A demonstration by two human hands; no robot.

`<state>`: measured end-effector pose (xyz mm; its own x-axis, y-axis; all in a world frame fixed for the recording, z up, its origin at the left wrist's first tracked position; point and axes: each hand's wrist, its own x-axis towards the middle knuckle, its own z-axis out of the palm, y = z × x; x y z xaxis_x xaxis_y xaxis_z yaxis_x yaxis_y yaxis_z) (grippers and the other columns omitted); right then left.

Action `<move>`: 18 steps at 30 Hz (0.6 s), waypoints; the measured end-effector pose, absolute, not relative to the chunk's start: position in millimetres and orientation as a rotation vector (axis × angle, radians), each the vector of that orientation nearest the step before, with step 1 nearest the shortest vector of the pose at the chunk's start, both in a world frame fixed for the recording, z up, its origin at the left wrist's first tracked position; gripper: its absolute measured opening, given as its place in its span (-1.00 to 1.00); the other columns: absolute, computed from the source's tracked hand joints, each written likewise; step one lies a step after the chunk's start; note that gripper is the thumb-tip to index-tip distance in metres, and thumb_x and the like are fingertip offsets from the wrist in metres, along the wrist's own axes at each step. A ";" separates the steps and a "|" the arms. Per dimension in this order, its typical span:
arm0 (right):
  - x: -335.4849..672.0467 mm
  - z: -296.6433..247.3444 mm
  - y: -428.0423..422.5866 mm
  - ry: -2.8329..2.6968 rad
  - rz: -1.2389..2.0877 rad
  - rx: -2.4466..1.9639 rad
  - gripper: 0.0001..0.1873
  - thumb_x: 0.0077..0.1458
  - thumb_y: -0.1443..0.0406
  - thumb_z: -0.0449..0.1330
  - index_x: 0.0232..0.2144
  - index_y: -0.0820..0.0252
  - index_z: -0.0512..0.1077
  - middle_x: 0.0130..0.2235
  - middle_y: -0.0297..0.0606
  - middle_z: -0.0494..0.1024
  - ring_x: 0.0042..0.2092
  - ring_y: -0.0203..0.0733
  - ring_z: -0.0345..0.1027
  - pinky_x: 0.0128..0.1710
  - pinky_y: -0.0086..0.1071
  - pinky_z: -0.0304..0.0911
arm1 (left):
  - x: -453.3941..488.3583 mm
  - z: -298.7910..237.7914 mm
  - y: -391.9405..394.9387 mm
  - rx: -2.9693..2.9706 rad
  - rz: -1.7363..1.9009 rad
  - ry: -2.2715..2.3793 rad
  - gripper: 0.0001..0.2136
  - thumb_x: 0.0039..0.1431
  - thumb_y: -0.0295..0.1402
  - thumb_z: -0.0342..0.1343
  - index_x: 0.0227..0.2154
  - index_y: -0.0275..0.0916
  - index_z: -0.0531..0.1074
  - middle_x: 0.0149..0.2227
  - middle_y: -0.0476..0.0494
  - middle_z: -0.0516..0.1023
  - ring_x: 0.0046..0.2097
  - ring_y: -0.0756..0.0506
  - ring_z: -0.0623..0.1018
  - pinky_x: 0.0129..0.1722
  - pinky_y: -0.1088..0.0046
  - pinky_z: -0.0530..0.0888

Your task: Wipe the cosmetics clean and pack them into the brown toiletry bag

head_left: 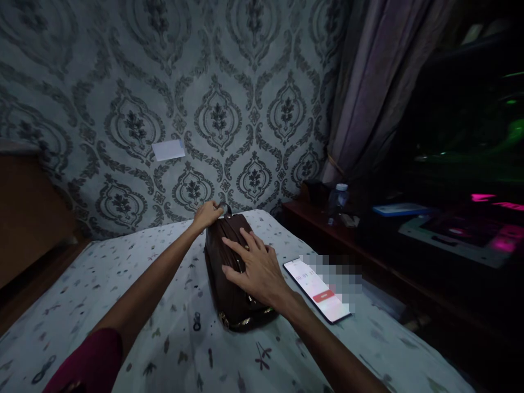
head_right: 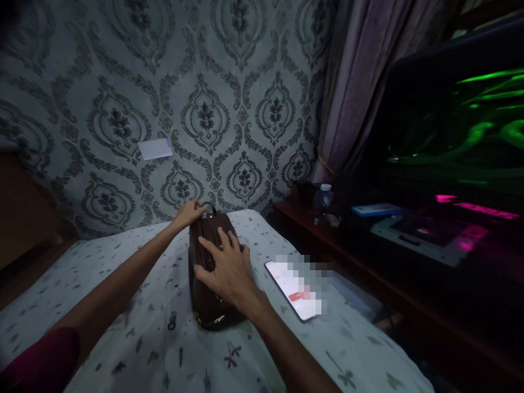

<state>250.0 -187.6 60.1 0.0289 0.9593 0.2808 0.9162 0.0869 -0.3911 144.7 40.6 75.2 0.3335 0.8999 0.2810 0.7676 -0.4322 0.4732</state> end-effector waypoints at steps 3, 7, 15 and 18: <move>250.8 58.5 -187.8 -1.893 0.113 -1.829 -0.34 0.08 0.04 0.21 0.24 -0.22 0.24 0.40 -0.15 0.01 0.38 0.19 -0.13 0.21 0.19 -0.07 | 155.4 82.0 59.1 2.285 0.600 1.391 -0.71 0.21 -0.21 0.16 -0.10 -0.30 0.45 -0.15 -0.16 0.55 -0.10 -0.16 0.54 -0.09 0.23 0.48; 251.1 56.9 -188.5 -1.888 0.108 -1.810 -0.34 0.08 0.03 0.20 0.24 -0.22 0.24 0.40 -0.14 0.00 0.37 0.19 -0.09 0.22 0.17 -0.07 | 173.4 75.5 75.8 2.178 0.446 1.255 -0.67 0.28 -0.22 0.11 0.02 -0.28 0.39 0.02 -0.19 0.47 -0.05 -0.15 0.53 -0.08 0.17 0.53; 252.5 61.1 -186.9 -1.849 0.200 -1.880 -0.07 0.04 -0.02 0.18 0.36 0.16 -0.01 0.38 0.06 0.04 0.37 0.17 -0.08 0.26 0.11 -0.12 | 185.9 61.1 90.9 2.099 0.489 1.171 -0.65 0.27 -0.23 0.12 0.05 -0.26 0.37 0.05 -0.21 0.45 -0.02 -0.16 0.52 -0.06 0.14 0.52; 255.0 60.7 -187.1 -1.882 0.180 -1.841 -0.15 0.05 -0.04 0.16 0.33 0.09 0.10 0.36 -0.02 0.11 0.37 0.14 -0.07 0.28 0.12 -0.16 | 187.2 60.3 94.8 2.095 0.540 1.179 -0.65 0.27 -0.23 0.12 0.05 -0.26 0.37 0.06 -0.22 0.45 -0.02 -0.16 0.52 -0.06 0.15 0.52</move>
